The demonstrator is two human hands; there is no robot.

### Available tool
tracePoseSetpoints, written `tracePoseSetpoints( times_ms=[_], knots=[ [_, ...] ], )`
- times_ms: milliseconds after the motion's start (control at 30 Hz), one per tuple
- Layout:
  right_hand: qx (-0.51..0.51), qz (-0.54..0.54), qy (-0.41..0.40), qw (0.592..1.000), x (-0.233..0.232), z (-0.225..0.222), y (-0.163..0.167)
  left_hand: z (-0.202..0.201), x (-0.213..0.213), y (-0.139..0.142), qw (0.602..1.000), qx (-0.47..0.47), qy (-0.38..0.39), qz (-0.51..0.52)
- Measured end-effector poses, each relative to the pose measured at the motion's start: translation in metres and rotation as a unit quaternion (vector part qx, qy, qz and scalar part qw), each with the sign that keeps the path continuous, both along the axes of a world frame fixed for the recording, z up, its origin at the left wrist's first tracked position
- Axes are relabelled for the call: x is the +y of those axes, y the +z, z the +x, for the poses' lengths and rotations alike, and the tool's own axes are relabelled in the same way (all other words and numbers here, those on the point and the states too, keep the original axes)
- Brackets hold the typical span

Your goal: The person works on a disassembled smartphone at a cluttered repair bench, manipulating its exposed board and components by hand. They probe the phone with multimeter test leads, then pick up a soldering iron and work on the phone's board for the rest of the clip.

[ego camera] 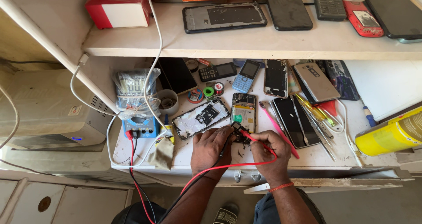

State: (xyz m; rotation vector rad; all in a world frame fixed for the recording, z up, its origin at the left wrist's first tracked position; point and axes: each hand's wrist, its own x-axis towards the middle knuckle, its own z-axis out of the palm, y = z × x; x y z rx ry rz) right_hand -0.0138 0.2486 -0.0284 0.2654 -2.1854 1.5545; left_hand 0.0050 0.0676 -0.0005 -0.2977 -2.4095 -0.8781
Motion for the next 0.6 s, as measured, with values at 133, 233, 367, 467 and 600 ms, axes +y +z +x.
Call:
tracePoseSetpoints(
  times_ms=[133, 233, 367, 467, 600],
  knots=[
    [0.006, -0.007, -0.001, 1.0, -0.0022, 0.0007, -0.001, 0.0003, -0.0006, -0.0001, 1.0, -0.002, 0.004, 0.003],
    [0.018, 0.002, -0.006, 1.0, -0.0023, 0.0001, -0.0016, 0.0011, -0.0011, 0.0014, 1.0, -0.01, 0.003, 0.007],
    [0.029, 0.016, -0.003, 0.999, -0.001, -0.0008, -0.0025, 0.0024, -0.0015, 0.003, 1.0, -0.013, 0.002, 0.004],
    [0.038, 0.021, -0.008, 0.999, -0.0012, -0.0017, -0.0032, 0.0023, -0.0015, 0.0036, 1.0, -0.013, 0.004, 0.005],
    [0.033, 0.026, -0.008, 0.999, -0.0011, -0.0021, -0.0032, 0.0027, -0.001, 0.0042, 1.0, -0.018, 0.006, 0.006]
  ],
)
